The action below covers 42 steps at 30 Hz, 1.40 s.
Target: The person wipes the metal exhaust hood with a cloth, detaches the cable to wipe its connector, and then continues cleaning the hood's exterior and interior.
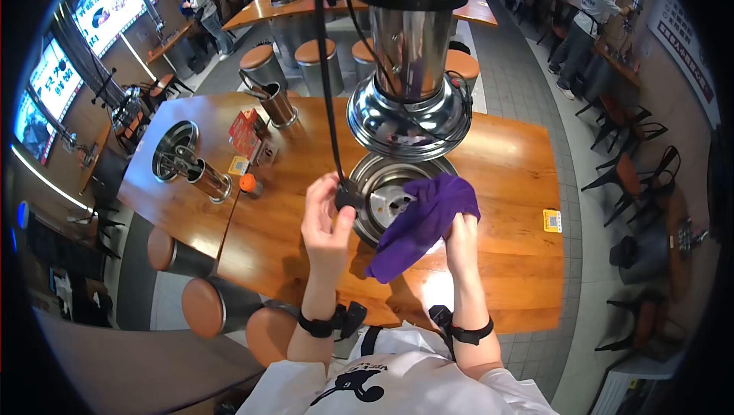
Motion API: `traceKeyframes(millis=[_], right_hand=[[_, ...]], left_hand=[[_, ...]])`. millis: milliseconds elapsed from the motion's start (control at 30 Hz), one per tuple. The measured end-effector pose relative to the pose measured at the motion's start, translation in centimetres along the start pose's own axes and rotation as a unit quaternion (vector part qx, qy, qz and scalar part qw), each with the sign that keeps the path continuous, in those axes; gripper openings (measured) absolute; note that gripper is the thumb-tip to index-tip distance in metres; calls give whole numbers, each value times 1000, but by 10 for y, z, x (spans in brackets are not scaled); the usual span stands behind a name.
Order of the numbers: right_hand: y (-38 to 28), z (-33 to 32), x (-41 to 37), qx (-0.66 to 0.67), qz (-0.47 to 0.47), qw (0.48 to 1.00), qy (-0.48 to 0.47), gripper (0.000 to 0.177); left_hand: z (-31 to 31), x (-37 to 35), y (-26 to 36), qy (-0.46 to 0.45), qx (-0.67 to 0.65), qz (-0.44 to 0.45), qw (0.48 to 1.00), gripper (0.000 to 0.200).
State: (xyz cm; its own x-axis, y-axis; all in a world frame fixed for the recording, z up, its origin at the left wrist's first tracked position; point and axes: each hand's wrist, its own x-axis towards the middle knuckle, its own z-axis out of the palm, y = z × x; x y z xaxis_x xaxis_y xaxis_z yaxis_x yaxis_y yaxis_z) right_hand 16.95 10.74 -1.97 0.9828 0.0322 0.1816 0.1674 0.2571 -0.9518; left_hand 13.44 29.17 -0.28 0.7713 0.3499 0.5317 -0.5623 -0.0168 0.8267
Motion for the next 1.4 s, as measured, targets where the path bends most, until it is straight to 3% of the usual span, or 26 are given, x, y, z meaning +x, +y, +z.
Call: traceKeyframes(millis=[33,67,100,167,233,267,300,367,633,767,900,967,1033,1100,1133,1233,1300,1367,1400], right_hand=[[6,-11,-2,86,107,990,-7,35],[14,-21,-5,161,79,982,-64,41],[14,-16,-3,157,82,982,-65,41],[5,3,4,58,-80,994,-36,45],[-12,23,23,-85,-91,992,-13,36],[-4,37,38,-70,-130,989,6,27],[-5,48,56,-190,-209,959,-4,21],[4,59,72,-322,-215,922,-15,22],[21,53,63,-356,-216,909,0,24],[23,38,62,-321,-167,932,13,28],[15,5,68,-338,-225,912,51,29],[21,-13,78,-332,-244,910,46,29],[20,-22,88,-341,-272,899,42,29],[18,-30,98,-285,-223,930,60,23],[28,-35,108,-256,-255,928,93,21],[27,-46,128,-90,-110,985,94,30],[32,-54,143,-51,-113,991,59,33],[34,-51,153,-27,-55,992,113,30],[32,-44,157,52,-8,988,143,26]], left_hand=[[-4,3,-1,10,-13,-23,1000,43],[-7,7,-1,19,-26,-24,999,42],[-7,10,-3,40,-18,0,999,35],[-13,12,-29,107,-121,-65,985,32],[-16,28,-64,110,-188,-166,962,31],[-14,39,-80,131,-181,-225,949,32],[-14,51,-99,60,-170,-243,953,37],[-4,73,-114,-35,-159,-308,937,46],[42,69,-109,-7,-203,-272,940,38],[49,64,-112,7,-168,-218,961,34],[53,64,-116,105,-289,-240,921,25],[41,57,-130,46,-320,-178,929,25],[41,62,-120,70,-286,-240,925,32],[56,67,-91,130,-263,-288,912,34],[57,67,-92,144,-232,-307,912,33],[45,64,-99,85,-282,-284,912,31],[48,63,-97,133,-257,-303,908,31],[45,60,-98,116,-254,-318,906,31],[45,59,-99,113,-256,-317,906,31]])
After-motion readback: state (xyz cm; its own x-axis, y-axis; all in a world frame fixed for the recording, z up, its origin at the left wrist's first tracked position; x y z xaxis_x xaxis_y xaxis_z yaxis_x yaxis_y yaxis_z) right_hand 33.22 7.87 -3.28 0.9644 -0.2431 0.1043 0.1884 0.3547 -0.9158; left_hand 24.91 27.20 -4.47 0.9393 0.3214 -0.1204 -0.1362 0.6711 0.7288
